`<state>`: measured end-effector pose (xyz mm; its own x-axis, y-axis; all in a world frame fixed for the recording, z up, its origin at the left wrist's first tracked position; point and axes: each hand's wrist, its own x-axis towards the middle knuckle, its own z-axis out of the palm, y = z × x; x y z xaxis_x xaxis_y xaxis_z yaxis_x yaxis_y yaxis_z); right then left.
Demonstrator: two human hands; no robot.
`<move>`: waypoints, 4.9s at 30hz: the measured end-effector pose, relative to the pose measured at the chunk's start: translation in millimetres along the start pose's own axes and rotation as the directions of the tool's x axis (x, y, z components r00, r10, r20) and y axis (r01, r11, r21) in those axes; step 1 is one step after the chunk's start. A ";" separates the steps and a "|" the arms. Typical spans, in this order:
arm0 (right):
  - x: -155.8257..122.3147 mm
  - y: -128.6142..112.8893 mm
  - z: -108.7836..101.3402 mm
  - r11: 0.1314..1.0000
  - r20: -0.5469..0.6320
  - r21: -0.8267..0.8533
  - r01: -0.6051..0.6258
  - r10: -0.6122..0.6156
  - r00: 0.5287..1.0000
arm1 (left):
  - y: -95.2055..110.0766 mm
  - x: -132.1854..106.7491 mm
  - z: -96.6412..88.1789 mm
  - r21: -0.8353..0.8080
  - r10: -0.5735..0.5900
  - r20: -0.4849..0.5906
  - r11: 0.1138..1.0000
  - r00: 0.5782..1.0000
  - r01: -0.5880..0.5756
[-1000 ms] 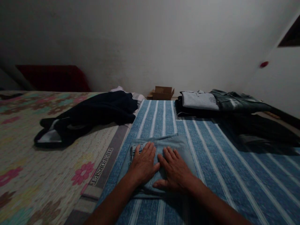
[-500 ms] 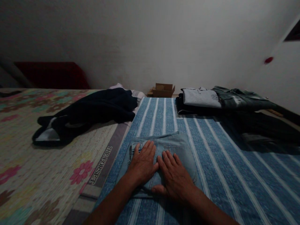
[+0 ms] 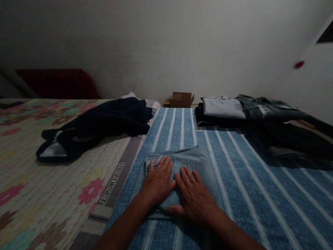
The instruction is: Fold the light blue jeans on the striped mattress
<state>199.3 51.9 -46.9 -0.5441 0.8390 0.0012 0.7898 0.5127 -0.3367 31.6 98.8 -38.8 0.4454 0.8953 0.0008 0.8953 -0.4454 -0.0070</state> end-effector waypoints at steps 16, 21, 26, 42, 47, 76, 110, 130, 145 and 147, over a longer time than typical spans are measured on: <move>0.3 -0.6 -0.8 1.000 -0.015 -0.017 -0.001 0.001 1.000 | -1.3 0.0 0.6 0.009 0.002 -0.023 1.000 1.000 -0.002; -0.9 -4.3 -6.8 1.000 -0.036 0.021 0.000 0.001 0.999 | -1.2 1.0 -1.6 0.014 -0.018 -0.009 1.000 1.000 0.018; 0.7 -3.7 -5.8 0.998 -0.063 0.063 -0.003 0.006 0.998 | 0.5 4.3 -14.5 0.010 -0.036 0.072 0.999 0.997 0.035; -4.8 30.2 -70.6 0.990 -0.241 -0.020 -0.142 0.133 0.961 | 44.5 30.0 -19.2 -0.240 0.081 0.055 0.969 0.995 -0.065; 26.3 68.6 -79.7 0.950 -0.205 -0.148 -0.276 0.244 0.948 | 52.4 32.2 -3.5 -0.190 0.046 0.003 0.981 0.999 -0.045; 69.1 87.2 -53.1 0.919 -0.180 -0.256 -0.301 0.260 0.949 | 54.1 24.2 20.7 -0.221 0.048 -0.143 0.972 0.988 -0.080; 26.9 34.8 -17.6 0.968 -0.249 -0.137 -0.210 0.171 0.953 | 50.4 21.8 15.8 -0.265 0.029 -0.091 0.963 0.995 -0.052; 17.8 26.2 -5.7 0.979 -0.297 -0.088 -0.184 0.151 0.943 | 48.8 21.9 14.4 -0.267 0.041 -0.062 0.962 0.997 -0.056; 17.2 26.0 0.1 0.983 -0.324 -0.064 -0.174 0.144 0.935 | 46.8 22.6 17.4 -0.247 0.047 -0.054 0.967 0.997 -0.059; 17.9 26.7 1.4 0.983 -0.333 -0.072 -0.170 0.138 0.933 | 47.2 23.0 16.5 -0.247 0.034 -0.026 0.968 0.999 -0.039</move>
<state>210.3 80.4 -57.2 -0.3047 0.9139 0.2682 0.8892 0.3739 -0.2637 84.0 98.5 -55.6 0.4756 0.8793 0.0263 0.8508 -0.4673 0.2402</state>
